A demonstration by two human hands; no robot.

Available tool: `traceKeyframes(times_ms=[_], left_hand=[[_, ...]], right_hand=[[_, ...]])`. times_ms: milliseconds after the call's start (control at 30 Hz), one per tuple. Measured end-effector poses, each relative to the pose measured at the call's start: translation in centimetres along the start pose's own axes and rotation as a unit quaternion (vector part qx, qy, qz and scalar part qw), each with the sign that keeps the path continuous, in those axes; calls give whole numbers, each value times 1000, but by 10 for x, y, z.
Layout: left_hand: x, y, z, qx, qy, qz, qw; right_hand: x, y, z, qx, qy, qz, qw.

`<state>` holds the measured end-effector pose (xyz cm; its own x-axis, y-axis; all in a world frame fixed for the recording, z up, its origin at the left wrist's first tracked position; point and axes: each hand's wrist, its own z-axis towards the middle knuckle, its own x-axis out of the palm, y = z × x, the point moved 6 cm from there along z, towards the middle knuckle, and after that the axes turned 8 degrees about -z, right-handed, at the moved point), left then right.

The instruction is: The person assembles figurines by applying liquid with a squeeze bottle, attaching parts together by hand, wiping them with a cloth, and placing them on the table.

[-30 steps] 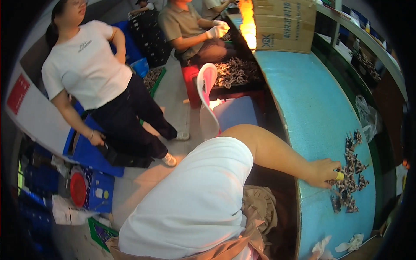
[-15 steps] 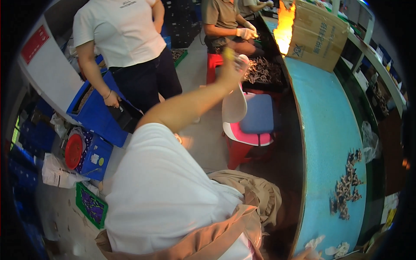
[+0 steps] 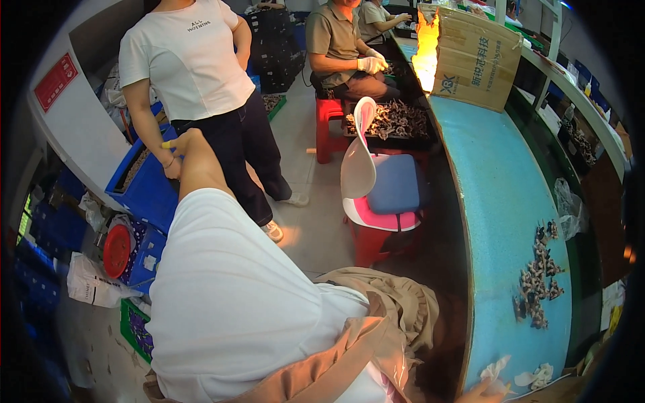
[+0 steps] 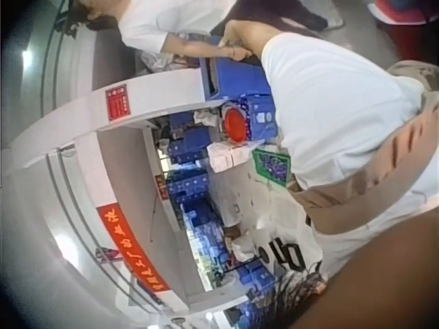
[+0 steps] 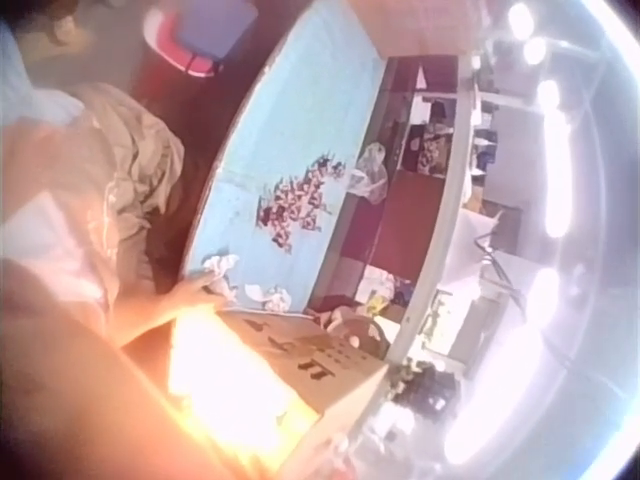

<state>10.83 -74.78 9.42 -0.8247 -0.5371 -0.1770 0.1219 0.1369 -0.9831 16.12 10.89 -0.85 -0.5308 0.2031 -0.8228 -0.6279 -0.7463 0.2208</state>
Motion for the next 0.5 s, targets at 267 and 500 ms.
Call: traceKeyframes(times_ms=[267, 500], left_hand=[[35, 15, 43, -54, 98, -72, 991], [47, -11, -7, -36, 160, -74, 984]], right_hand=[[2, -10, -1, 17, -25, -45, 999], [-1, -9, -2, 60, -18, 22, 998]])
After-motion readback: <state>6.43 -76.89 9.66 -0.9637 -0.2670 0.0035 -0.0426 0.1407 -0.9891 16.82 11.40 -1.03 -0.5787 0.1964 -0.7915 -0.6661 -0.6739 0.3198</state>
